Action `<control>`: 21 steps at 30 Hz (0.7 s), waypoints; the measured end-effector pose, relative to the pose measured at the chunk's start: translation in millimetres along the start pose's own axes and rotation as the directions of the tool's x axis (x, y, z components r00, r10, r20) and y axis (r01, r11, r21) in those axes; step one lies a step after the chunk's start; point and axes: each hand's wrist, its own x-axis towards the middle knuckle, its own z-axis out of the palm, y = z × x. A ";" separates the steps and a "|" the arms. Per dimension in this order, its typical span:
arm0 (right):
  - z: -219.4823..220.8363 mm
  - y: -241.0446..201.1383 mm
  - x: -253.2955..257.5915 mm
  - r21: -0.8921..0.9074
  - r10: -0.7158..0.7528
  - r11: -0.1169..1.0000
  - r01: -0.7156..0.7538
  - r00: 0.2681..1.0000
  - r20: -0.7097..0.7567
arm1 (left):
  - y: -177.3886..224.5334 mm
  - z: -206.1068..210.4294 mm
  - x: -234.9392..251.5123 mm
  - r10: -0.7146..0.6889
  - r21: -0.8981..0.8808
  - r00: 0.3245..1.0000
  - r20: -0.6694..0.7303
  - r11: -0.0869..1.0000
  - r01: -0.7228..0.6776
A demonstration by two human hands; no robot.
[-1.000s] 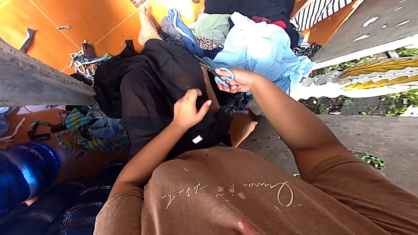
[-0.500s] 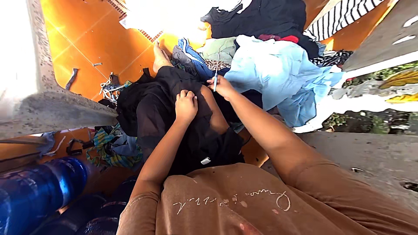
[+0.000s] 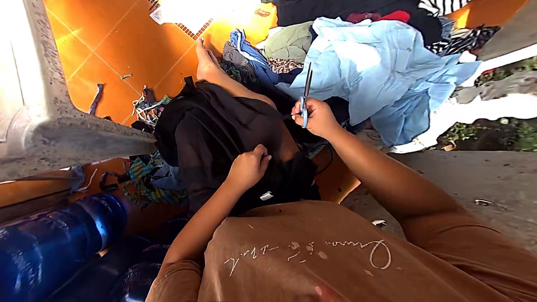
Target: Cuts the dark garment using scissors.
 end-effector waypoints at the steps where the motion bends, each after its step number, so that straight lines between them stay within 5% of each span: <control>1: -5.8 -3.5 -13.1 -0.067 -0.013 0.998 0.015 1.000 0.016 | 1.2 1.6 -8.3 -0.004 0.011 0.999 0.054 1.000 0.004; 10: -12.5 -31.5 -72.4 -0.217 0.343 0.922 -0.321 0.937 0.072 | -4.9 15.2 -32.8 0.071 0.055 0.983 0.167 0.995 -0.081; 15: 9.4 -36.6 -31.3 -0.054 0.193 0.979 -0.198 0.977 -0.090 | -6.8 20.9 -28.2 0.074 0.058 0.985 0.158 0.995 -0.084; 21: 61.5 -71.5 50.3 -0.450 0.178 0.884 -0.127 0.981 0.073 | -11.6 25.0 -29.1 0.071 0.017 0.992 0.100 0.997 -0.073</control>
